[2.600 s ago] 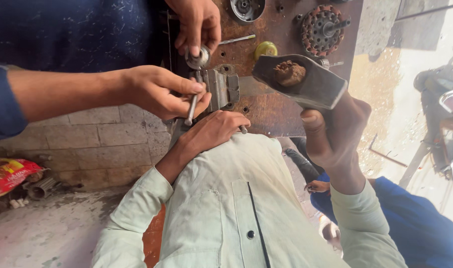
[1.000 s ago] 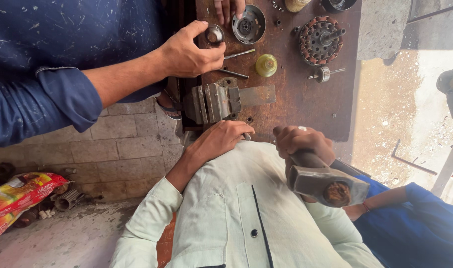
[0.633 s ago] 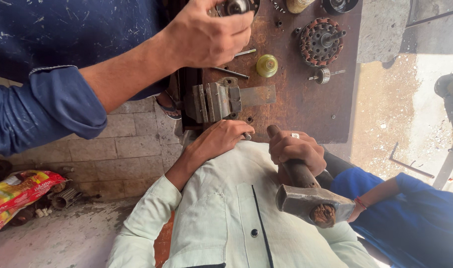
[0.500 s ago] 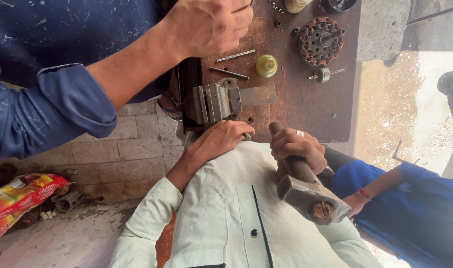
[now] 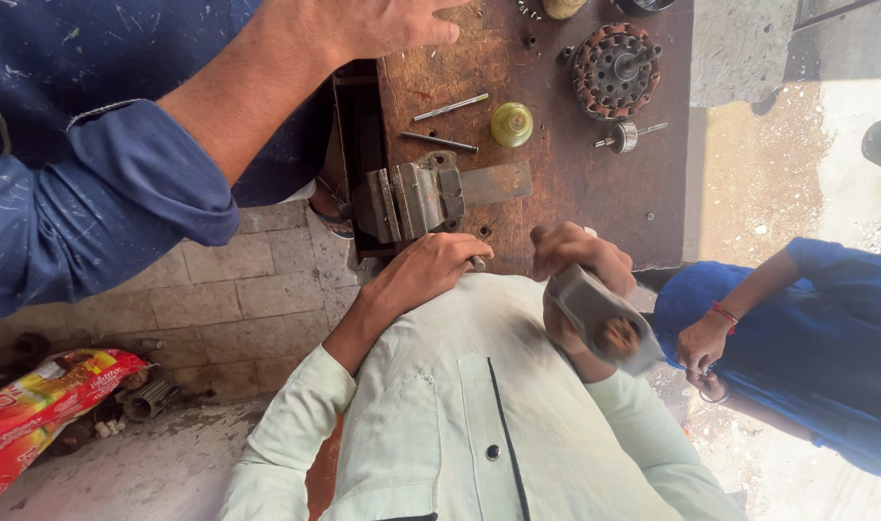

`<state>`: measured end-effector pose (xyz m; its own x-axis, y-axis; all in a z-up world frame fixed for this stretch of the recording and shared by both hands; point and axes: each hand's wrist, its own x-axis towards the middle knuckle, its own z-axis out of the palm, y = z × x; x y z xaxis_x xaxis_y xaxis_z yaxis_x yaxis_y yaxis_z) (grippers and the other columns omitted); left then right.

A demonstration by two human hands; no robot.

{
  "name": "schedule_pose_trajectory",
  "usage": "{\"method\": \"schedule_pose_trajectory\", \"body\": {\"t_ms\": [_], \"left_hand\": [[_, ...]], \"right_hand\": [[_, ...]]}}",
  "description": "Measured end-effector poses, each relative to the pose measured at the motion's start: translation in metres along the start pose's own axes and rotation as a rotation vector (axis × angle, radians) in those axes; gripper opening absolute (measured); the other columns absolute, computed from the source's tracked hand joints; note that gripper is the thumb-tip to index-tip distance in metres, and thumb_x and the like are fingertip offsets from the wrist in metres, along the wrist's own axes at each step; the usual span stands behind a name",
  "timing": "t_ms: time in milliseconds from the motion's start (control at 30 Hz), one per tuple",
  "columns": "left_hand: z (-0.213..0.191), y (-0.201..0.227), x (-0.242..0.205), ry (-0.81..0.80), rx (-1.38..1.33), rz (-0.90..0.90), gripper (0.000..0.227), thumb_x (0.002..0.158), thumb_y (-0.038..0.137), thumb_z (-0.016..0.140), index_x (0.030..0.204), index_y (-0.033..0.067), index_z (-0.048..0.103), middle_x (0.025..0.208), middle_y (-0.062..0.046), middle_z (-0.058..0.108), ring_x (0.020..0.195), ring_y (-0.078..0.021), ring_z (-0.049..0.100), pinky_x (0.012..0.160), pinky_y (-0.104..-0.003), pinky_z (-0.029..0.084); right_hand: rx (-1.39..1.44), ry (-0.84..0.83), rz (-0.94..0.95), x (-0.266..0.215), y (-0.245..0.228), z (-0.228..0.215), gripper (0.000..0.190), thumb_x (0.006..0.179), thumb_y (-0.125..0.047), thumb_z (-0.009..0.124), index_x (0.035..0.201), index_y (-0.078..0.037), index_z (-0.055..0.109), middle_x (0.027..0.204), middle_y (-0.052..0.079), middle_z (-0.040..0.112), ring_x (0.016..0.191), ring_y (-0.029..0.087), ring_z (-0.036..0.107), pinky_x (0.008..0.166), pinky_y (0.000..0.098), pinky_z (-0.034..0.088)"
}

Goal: The person uses a hammer to tap a small metal pin into a circular metal component held by a coworker. The camera wearer holds the hammer and strikes the pin multiple times while the coworker rotates the component to access different positions.

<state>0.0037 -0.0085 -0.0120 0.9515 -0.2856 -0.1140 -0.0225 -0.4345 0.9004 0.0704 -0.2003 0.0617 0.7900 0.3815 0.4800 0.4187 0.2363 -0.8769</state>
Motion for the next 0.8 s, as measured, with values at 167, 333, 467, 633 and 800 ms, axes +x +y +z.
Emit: {"method": "schedule_pose_trajectory", "body": {"t_ms": [167,333,467,633,800], "left_hand": [[0.001,0.0,0.0,0.003,-0.018,0.001,0.029,0.087,-0.004,0.064,0.115,0.0009,0.071,0.11,-0.016,0.074,0.1,-0.0337,0.072,0.088,-0.041,0.056],[-0.002,0.001,-0.001,0.006,0.007,0.033,0.033,0.083,-0.004,0.064,0.115,0.0008,0.07,0.11,-0.015,0.075,0.103,-0.0334,0.072,0.092,-0.041,0.055],[-0.006,0.005,0.0,-0.029,-0.033,-0.037,0.029,0.085,0.001,0.067,0.114,0.0019,0.07,0.109,-0.014,0.075,0.102,-0.0328,0.072,0.09,-0.041,0.055],[-0.004,0.01,0.003,-0.028,-0.058,-0.075,0.023,0.09,0.004,0.065,0.113,0.0033,0.07,0.108,-0.013,0.075,0.103,-0.0323,0.072,0.087,-0.04,0.056],[-0.009,0.012,0.003,-0.009,-0.035,-0.032,0.023,0.09,0.004,0.066,0.113,0.0013,0.069,0.11,-0.016,0.074,0.105,-0.0353,0.07,0.089,-0.043,0.055]], "right_hand": [[-0.246,-0.07,0.188,-0.02,0.055,-0.02,0.047,0.096,-0.031,0.079,0.075,-0.006,0.045,0.064,0.005,0.051,0.055,0.012,0.047,0.053,0.0287,0.037],[-0.256,0.013,0.331,-0.052,0.095,-0.035,0.049,0.096,-0.028,0.077,0.073,-0.008,0.038,0.063,0.001,0.045,0.059,0.009,0.04,0.055,0.0277,0.034],[-0.058,0.039,0.374,-0.054,0.1,-0.041,0.047,0.097,-0.029,0.075,0.073,-0.009,0.04,0.063,-0.001,0.045,0.059,0.008,0.041,0.055,0.0259,0.036],[-0.048,0.046,0.458,-0.05,0.096,-0.041,0.046,0.095,-0.026,0.077,0.074,-0.009,0.039,0.068,0.0,0.046,0.063,0.008,0.04,0.055,0.0262,0.033],[-0.158,0.017,0.402,-0.041,0.096,-0.032,0.046,0.094,-0.022,0.077,0.071,-0.007,0.04,0.063,-0.001,0.041,0.06,0.008,0.034,0.056,0.0289,0.028]]}}
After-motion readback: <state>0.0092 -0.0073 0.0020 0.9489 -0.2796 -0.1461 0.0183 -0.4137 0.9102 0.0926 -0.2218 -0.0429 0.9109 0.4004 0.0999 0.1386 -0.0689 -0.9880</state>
